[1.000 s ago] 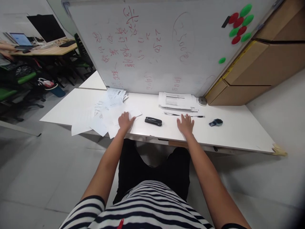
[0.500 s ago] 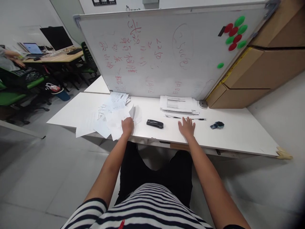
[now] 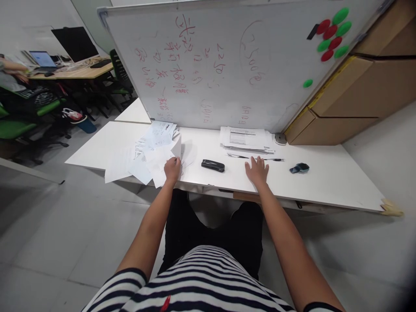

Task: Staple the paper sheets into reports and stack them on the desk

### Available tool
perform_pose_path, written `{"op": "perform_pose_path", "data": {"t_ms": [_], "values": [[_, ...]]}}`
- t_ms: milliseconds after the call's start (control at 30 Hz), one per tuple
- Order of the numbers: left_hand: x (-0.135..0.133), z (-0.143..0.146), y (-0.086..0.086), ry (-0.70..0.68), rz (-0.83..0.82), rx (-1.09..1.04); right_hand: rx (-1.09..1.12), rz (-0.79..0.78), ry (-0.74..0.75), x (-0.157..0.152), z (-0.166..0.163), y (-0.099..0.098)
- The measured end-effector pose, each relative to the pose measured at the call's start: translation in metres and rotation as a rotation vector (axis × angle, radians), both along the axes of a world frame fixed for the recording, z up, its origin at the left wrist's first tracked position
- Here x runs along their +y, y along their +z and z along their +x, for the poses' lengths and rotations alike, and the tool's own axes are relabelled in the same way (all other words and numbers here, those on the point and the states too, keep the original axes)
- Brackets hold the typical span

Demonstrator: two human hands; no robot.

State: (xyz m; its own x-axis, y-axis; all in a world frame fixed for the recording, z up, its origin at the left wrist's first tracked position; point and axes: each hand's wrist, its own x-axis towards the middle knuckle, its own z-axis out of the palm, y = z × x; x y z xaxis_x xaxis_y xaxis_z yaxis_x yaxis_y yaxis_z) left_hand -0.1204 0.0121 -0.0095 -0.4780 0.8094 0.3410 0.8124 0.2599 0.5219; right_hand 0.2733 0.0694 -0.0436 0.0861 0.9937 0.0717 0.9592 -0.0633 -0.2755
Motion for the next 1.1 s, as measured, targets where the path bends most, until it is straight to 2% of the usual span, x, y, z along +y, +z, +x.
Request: {"op": "perform_pose_path", "data": {"t_ms": [600, 933, 1100], "values": [[0.002, -0.0046, -0.0065, -0.013, 0.035, -0.02, -0.004, -0.038, -0.008, -0.0023, -0.0013, 0.0051], [-0.0002, -0.003, -0.0028, 0.051, 0.052, -0.039, -0.001, -0.02, -0.008, -0.0017, -0.001, 0.0041], [-0.0019, -0.0066, -0.005, -0.007, 0.037, -0.078, -0.014, -0.003, -0.014, 0.0002, -0.0006, 0.0016]]}}
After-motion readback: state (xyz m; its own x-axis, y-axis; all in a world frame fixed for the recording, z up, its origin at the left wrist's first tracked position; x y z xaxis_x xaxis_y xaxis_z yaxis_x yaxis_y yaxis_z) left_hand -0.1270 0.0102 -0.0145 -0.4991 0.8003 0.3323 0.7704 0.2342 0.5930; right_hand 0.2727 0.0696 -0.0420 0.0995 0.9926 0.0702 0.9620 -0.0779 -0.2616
